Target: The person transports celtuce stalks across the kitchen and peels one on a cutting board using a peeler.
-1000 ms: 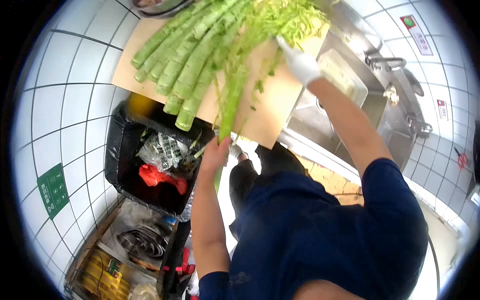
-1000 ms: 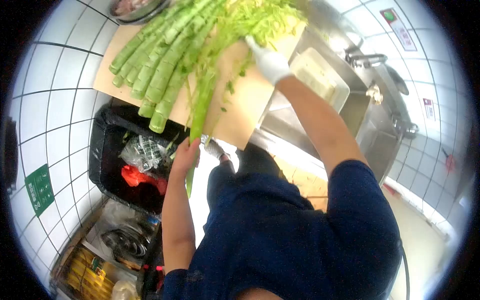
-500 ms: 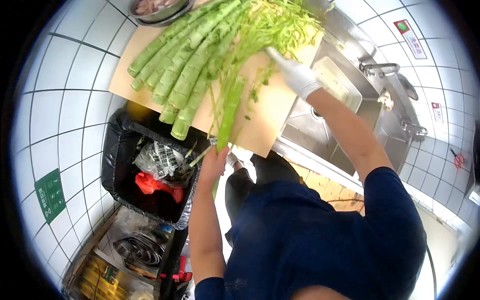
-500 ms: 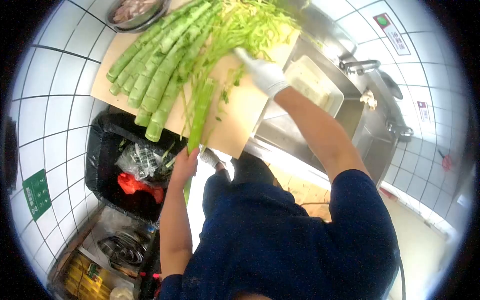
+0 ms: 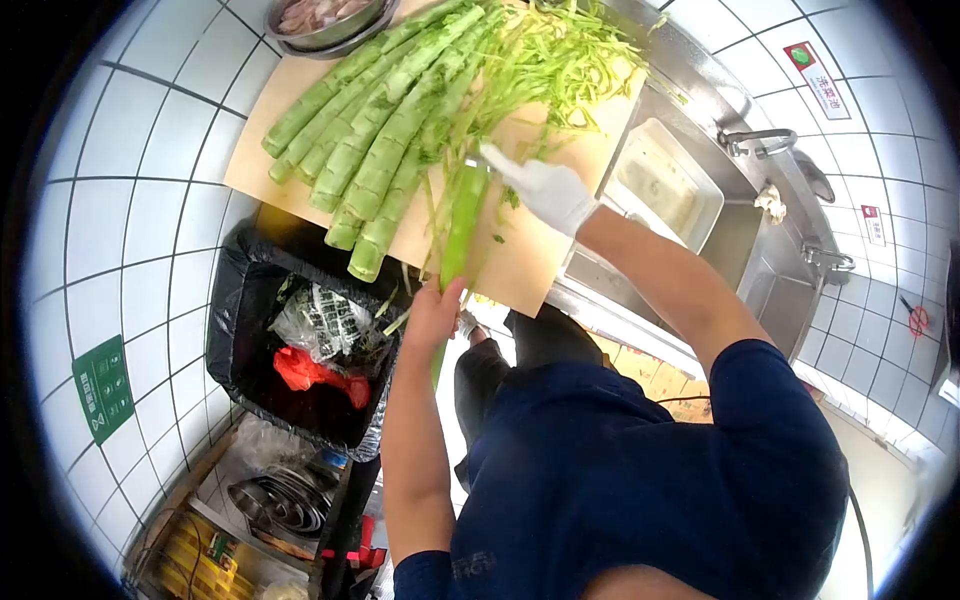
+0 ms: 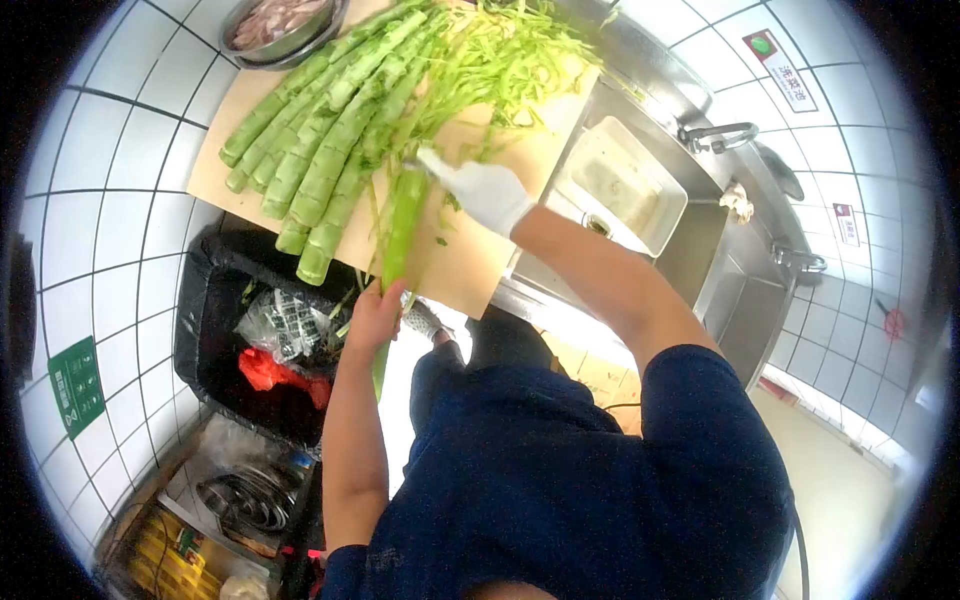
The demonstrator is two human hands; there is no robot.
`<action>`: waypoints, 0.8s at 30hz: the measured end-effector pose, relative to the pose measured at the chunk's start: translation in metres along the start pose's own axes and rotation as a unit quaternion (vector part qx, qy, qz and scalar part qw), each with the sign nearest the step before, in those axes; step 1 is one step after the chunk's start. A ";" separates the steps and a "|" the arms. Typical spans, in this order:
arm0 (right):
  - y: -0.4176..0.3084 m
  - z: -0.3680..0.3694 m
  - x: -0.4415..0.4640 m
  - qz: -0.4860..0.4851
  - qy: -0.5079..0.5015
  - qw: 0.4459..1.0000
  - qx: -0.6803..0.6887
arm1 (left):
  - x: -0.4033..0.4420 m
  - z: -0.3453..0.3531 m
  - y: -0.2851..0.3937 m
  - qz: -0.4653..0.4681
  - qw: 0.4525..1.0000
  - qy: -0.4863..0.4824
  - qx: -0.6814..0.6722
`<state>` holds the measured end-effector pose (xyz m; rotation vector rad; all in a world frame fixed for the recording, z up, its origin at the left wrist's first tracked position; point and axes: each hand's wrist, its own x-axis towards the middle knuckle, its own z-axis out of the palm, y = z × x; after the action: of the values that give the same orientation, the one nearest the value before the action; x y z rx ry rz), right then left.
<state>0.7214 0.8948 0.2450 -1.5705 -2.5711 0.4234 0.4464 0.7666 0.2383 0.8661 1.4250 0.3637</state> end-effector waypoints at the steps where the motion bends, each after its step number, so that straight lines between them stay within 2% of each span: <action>1: -0.011 0.002 -0.012 -0.039 0.007 0.999 0.006 | -0.002 -0.003 -0.007 -0.006 1.000 -0.002 0.008; 2: -0.018 0.003 -0.018 -0.029 -0.049 0.998 -0.014 | -0.003 -0.005 -0.013 -0.010 1.000 -0.006 0.016; 5: -0.016 0.009 -0.020 -0.077 -0.039 0.994 -0.064 | -0.005 -0.009 -0.024 -0.035 0.999 -0.001 0.033; 6: 0.006 0.016 -0.011 -0.052 -0.031 0.996 -0.058 | -0.008 -0.009 -0.027 -0.047 0.998 0.002 0.039; 8: 0.093 0.017 0.008 0.095 -0.010 0.995 -0.041 | -0.020 -0.009 -0.036 -0.051 0.998 0.017 0.028; 9: 0.111 0.000 0.004 0.132 -0.002 0.989 -0.059 | -0.026 -0.014 -0.038 -0.050 0.998 0.027 0.026; 11: 0.102 -0.011 0.000 0.108 0.013 0.991 -0.081 | -0.034 -0.015 -0.031 -0.030 0.999 0.029 0.023; 12: 0.089 0.003 -0.007 0.082 0.015 0.995 -0.062 | -0.021 -0.013 -0.056 0.023 0.998 0.046 0.041; 13: 0.072 0.017 -0.015 0.059 0.019 0.998 -0.026 | -0.023 -0.014 -0.046 -0.020 0.999 0.024 0.040; 15: 0.024 0.011 -0.010 0.032 0.012 0.999 0.020 | -0.026 -0.011 -0.023 -0.044 0.997 0.033 0.055; 18: -0.032 -0.004 -0.014 -0.011 -0.056 0.998 0.026 | -0.008 -0.011 -0.062 0.081 0.982 0.064 0.160; 19: -0.038 -0.007 -0.014 -0.024 -0.084 0.996 0.017 | -0.006 -0.011 -0.067 0.092 0.978 0.070 0.172; 20: -0.033 0.004 -0.017 -0.062 -0.074 0.995 0.008 | -0.005 -0.010 -0.073 0.104 0.975 0.076 0.183; 22: 0.047 0.048 0.005 -0.013 -0.035 0.999 0.029 | -0.005 -0.006 -0.069 0.100 0.974 0.092 0.183; 24: 0.071 0.045 -0.008 0.044 -0.032 0.998 0.016 | -0.019 -0.007 -0.055 0.065 0.977 0.102 0.173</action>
<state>0.7756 0.9103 0.1824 -1.6911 -2.5331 0.5288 0.4219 0.7195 0.2134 1.2376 1.6540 0.3144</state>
